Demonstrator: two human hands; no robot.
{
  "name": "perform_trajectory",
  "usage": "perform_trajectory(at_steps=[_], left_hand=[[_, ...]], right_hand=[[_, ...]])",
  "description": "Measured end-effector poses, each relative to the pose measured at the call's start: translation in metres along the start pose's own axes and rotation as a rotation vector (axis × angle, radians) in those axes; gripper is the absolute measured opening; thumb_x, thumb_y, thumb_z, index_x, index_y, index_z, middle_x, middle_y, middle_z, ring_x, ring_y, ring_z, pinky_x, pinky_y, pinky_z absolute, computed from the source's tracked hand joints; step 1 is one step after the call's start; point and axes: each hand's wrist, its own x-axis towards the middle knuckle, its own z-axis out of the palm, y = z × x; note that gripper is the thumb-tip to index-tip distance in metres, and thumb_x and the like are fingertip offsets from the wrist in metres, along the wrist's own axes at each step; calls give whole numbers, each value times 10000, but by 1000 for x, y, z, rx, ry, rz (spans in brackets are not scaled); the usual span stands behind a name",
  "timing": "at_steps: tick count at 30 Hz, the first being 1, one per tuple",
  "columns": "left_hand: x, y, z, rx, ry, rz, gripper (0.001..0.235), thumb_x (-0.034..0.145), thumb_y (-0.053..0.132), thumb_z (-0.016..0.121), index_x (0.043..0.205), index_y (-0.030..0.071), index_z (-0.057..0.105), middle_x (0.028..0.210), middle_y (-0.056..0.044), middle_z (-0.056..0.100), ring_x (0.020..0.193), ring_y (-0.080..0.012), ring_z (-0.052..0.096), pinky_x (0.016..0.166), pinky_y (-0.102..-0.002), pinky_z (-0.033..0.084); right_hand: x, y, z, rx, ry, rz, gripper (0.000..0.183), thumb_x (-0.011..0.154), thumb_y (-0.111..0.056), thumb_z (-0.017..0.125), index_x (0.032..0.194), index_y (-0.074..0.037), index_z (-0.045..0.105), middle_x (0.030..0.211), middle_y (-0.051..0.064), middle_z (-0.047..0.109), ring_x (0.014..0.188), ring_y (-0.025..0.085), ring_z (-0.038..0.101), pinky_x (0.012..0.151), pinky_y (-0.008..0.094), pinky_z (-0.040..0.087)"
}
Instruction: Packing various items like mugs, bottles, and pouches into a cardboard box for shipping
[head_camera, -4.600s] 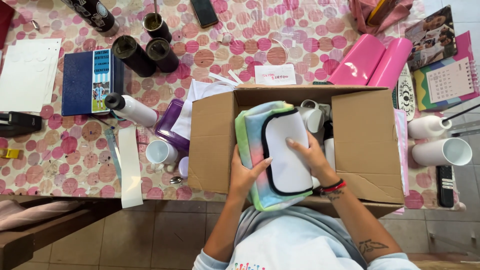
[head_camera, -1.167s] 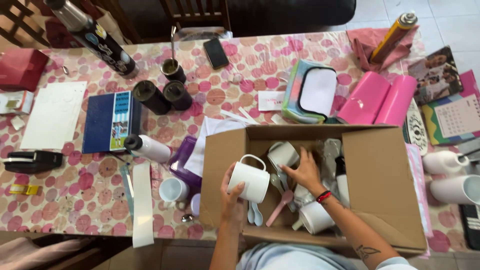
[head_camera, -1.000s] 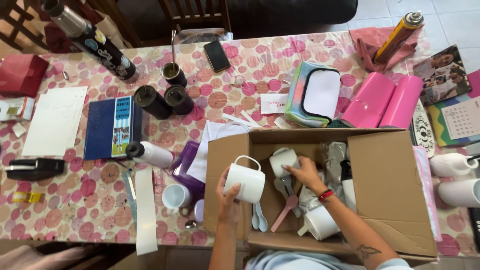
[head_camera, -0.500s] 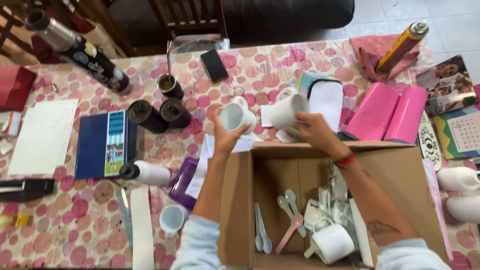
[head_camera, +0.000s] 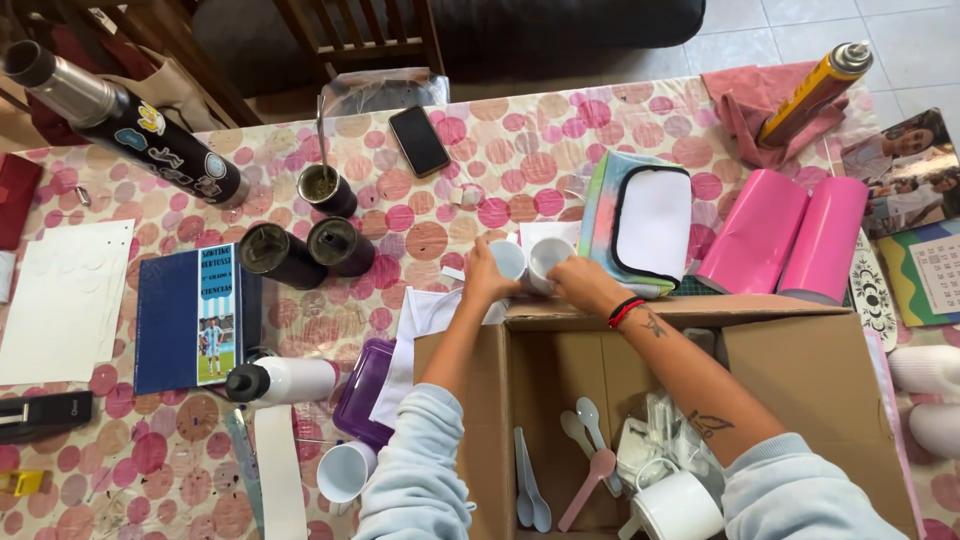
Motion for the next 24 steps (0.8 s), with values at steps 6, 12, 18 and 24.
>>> perform_trajectory(at_steps=[6, 12, 18, 24], left_hand=[[-31, 33, -39, -15, -221, -102, 1324, 508, 317, 1027, 1527, 50, 224, 1552, -349, 348, 1428, -533, 411, 1180, -633, 355], [-66, 37, -55, -167, -66, -112, 949, 760, 344, 879, 1513, 147, 336, 1511, -258, 458, 1411, -454, 464, 1164, -560, 400], [-140, 19, -46, 12, 45, -132, 458, 883, 557, 697, 1028, 123, 702, 1012, -143, 758, 1020, -354, 731, 903, -479, 571], [-154, -4, -22, 312, 285, 76, 511, 922, 579, 645, 772, 91, 655, 779, -173, 723, 859, -376, 725, 1020, -545, 436]], right_hand=[[-5, -6, -11, 106, -49, 27, 307, 861, -320, 716, 1132, -187, 772, 1110, 112, 779, 1076, 386, 723, 922, 530, 587], [-72, -17, -49, 268, 299, -13, 215, 910, -213, 686, 1103, -131, 735, 1010, 113, 791, 975, 398, 720, 867, 535, 574], [-204, -14, -51, 475, 654, 141, 152, 934, -227, 727, 1075, -219, 784, 886, 45, 792, 873, 248, 753, 795, 376, 594], [-301, -1, 9, 591, 609, 305, 188, 903, -192, 747, 1072, -253, 804, 839, 34, 796, 833, 221, 764, 740, 337, 602]])
